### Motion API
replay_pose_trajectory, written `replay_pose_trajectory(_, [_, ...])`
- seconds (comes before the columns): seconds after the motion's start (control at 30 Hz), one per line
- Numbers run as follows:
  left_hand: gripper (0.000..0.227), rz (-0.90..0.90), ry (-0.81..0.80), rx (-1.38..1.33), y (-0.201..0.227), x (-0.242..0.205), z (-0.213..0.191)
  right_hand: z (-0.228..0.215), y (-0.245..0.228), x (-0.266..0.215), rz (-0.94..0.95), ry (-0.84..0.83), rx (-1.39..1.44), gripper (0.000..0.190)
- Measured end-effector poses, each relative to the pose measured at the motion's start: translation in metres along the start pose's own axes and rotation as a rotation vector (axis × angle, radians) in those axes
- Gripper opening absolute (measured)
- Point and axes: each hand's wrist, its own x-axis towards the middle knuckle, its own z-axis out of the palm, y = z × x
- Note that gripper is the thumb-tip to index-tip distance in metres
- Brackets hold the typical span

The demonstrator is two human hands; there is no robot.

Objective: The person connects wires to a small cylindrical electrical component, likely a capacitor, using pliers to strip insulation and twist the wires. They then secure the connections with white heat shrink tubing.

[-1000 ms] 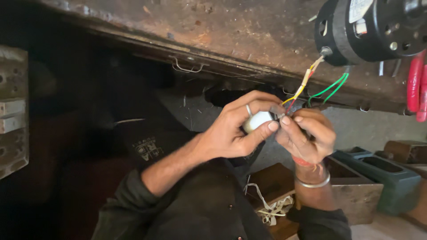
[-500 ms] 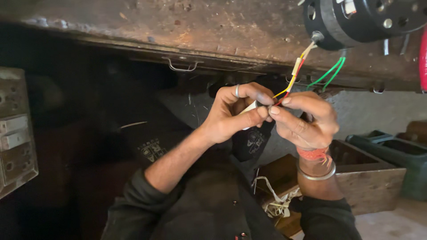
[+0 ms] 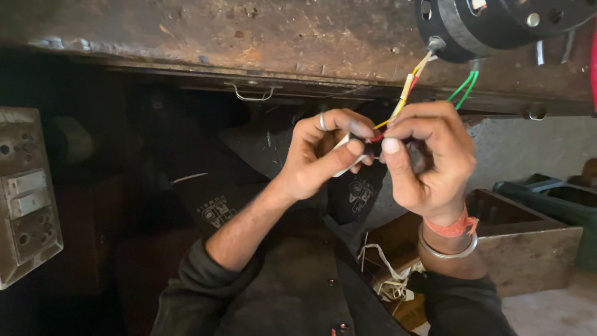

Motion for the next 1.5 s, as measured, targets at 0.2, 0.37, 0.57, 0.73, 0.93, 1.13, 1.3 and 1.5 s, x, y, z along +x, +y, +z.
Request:
replay_pose_trajectory(0.2, [0.018,-0.081,-0.017,-0.165,-0.003,0.000,-0.002,0.003,-0.007,0.006,-0.176,0.013,-0.106,0.013])
replay_pose_trajectory(0.37, [0.017,-0.102,0.007,-0.245,-0.007,0.001,-0.003,-0.004,0.000,0.012,-0.235,-0.096,-0.191,0.016])
replay_pose_trajectory(0.57, [0.017,-0.154,0.065,-0.392,-0.015,0.001,-0.001,-0.007,-0.003,0.012,-0.311,-0.059,-0.265,0.015])
replay_pose_trajectory(0.73, [0.017,-0.095,0.088,-0.225,-0.015,0.003,0.000,-0.014,-0.012,0.024,-0.184,-0.139,-0.089,0.022])
replay_pose_trajectory(0.93, [0.014,-0.117,0.093,-0.058,-0.011,0.002,-0.001,-0.022,-0.005,0.027,-0.249,-0.285,-0.187,0.016])
replay_pose_trajectory(1.13, [0.009,-0.184,0.119,-0.356,-0.014,0.011,0.006,-0.014,0.003,0.013,-0.135,-0.161,-0.047,0.008])
replay_pose_trajectory(1.3, [0.007,-0.205,0.113,-0.404,-0.017,0.013,0.006,-0.010,0.001,0.009,-0.022,-0.120,-0.083,0.008])
replay_pose_trajectory(1.5, [0.008,-0.165,0.098,-0.303,-0.017,0.015,0.004,-0.007,-0.015,0.012,-0.089,-0.109,-0.276,0.009])
